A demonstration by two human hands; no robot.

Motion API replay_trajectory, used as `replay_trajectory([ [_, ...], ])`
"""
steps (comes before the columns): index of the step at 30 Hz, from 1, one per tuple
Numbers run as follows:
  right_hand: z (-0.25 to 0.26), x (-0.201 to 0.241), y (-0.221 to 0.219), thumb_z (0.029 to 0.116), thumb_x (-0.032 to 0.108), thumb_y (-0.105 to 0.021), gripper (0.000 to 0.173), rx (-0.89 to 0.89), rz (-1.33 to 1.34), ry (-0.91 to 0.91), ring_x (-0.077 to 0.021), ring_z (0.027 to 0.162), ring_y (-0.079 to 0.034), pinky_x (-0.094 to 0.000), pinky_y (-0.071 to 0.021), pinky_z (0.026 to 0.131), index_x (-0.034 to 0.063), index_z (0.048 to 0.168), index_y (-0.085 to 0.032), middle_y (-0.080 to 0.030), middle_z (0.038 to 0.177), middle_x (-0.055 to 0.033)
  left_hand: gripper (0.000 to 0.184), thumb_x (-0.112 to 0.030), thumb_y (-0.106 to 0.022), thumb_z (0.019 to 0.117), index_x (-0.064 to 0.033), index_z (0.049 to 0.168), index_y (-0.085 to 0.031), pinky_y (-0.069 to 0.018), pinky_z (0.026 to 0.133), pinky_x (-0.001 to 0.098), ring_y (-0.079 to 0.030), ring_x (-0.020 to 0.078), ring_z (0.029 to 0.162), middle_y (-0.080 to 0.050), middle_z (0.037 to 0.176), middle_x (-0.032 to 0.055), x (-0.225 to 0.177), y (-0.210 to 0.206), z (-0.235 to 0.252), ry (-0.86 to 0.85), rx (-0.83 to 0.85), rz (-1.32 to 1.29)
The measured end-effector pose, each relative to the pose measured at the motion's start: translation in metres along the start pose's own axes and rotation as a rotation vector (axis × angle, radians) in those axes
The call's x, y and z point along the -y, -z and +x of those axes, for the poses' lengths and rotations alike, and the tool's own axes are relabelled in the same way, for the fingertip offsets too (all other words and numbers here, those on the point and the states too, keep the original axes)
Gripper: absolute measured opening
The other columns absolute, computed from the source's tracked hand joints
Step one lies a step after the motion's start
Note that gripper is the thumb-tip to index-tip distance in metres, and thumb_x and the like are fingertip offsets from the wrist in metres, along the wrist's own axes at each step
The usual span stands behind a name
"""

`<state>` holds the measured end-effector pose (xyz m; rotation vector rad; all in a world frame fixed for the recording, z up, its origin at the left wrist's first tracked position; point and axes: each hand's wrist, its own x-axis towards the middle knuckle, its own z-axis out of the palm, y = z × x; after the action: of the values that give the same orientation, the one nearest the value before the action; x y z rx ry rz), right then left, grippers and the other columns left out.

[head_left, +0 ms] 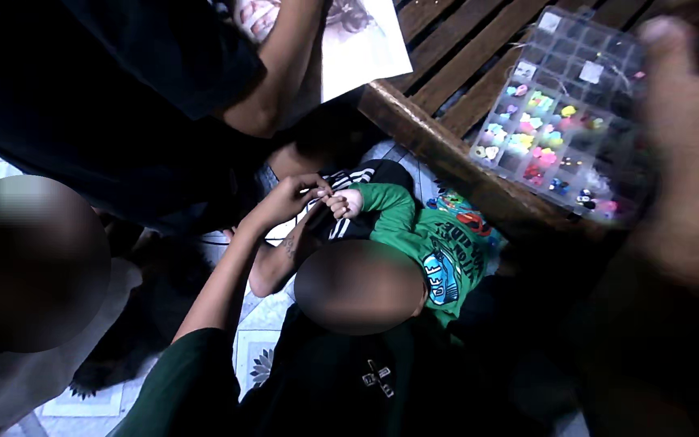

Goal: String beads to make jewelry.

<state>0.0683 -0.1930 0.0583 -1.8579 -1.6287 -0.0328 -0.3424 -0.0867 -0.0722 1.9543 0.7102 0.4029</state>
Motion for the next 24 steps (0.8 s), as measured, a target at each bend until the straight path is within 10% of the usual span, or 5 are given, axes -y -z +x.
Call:
replay_trajectory([
  [3,-0.028,0.098,-0.049,0.1032,0.01,-0.055,0.028,0.293,0.091,0.261,-0.0417,0.113,-0.064,-0.0527,-0.0514,0.098,-0.0084,0.122,-0.064,-0.064,0.123,-0.0297,0.013,0.0,-0.057,0.1007,0.0061,0.105,-0.068,-0.0517,0.09,0.018,-0.063,-0.0017,0.092,-0.069,0.099,0.0054,0.0,-0.001,0.0,-0.001,0.001,-0.016],
  [8,-0.044,0.088,-0.151,0.1035,0.017,-0.061,0.038,0.759,0.305,0.238,-0.0351,0.127,-0.06,-0.0548,-0.0458,0.108,0.0058,0.139,-0.061,-0.061,0.139,-0.0173,0.013,-0.001,-0.057,0.1005,0.0048,0.103,-0.068,-0.0517,0.088,0.0172,-0.062,-0.0035,0.089,-0.069,0.097,0.0023,0.007,-0.002,0.001,-0.043,-0.02,-0.024],
  [24,-0.065,0.064,-0.202,0.1006,0.028,-0.066,0.044,0.868,0.457,0.158,-0.0408,0.127,-0.056,-0.0679,-0.0387,0.105,0.0214,0.144,-0.062,-0.065,0.132,-0.0172,0.015,0.003,-0.055,0.0994,0.0066,0.1,-0.07,-0.0528,0.088,0.0222,-0.064,0.004,0.089,-0.069,0.096,0.009,0.015,0.007,0.014,-0.163,-0.016,0.059],
])
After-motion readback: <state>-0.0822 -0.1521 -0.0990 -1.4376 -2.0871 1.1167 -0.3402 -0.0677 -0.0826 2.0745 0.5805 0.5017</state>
